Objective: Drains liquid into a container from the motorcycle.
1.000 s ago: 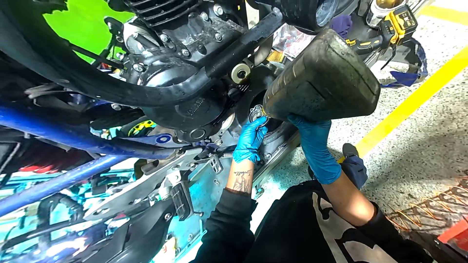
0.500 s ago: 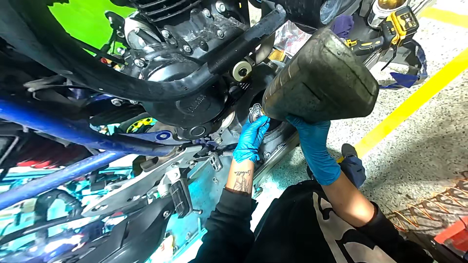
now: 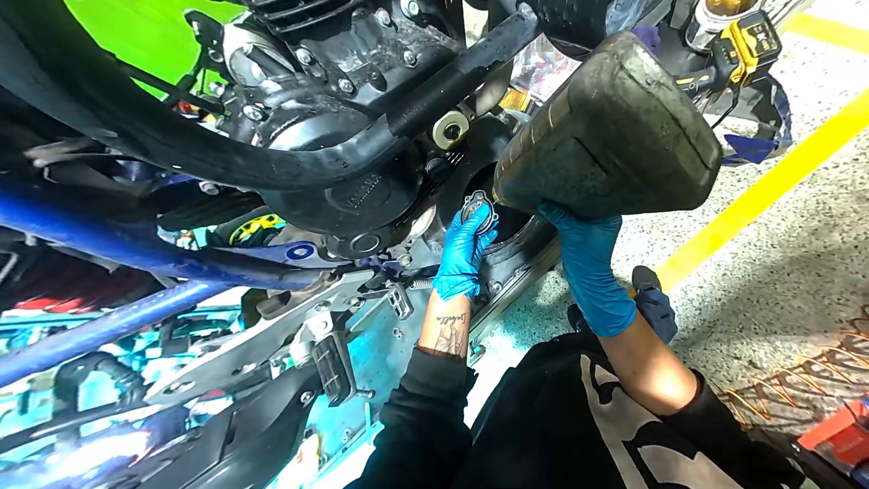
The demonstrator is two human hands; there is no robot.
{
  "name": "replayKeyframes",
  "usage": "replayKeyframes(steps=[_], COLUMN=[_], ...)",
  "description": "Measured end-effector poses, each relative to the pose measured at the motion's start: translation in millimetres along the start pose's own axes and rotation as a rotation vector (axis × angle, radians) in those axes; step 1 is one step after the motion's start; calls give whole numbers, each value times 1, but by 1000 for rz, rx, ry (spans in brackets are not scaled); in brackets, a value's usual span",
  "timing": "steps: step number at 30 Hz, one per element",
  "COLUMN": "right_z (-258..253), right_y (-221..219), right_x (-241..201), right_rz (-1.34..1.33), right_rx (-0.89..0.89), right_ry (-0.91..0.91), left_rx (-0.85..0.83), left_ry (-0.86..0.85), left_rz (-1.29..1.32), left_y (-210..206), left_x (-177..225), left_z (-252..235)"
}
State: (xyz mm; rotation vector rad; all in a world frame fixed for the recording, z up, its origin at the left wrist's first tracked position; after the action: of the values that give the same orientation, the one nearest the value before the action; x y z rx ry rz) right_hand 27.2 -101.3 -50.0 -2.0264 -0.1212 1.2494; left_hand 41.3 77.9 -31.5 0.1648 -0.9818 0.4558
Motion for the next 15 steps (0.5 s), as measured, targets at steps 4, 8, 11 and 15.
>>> replayKeyframes(steps=[4,8,11,15], right_z=[5,7,1,3], right_y=[4,4,0,-12], right_x=[-4,-6,-1,-20], right_rz=[-48,-11,-35,-51], right_rx=[-25,-35,-33,-61], right_ry=[-31,-68,-9,-9], left_rx=[-17,-1,29,16], left_ry=[-8,27,70,77], left_rz=[-29,-9,38,57], left_y=[4,7,6,7], left_x=[2,4,5,5], left_z=[-1,-2,-2,-2])
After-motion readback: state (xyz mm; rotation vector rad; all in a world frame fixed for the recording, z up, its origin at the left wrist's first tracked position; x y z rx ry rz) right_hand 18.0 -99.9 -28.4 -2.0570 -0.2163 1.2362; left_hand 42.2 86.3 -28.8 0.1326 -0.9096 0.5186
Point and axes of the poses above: each hand's wrist, its own z-axis away from the middle knuckle, its own y-axis out of the back of the hand, x = y × z, the point moved 1 cm from there along -z, towards the middle knuckle, and after that the axes turned 6 degrees about y, right-handed, at the moved point
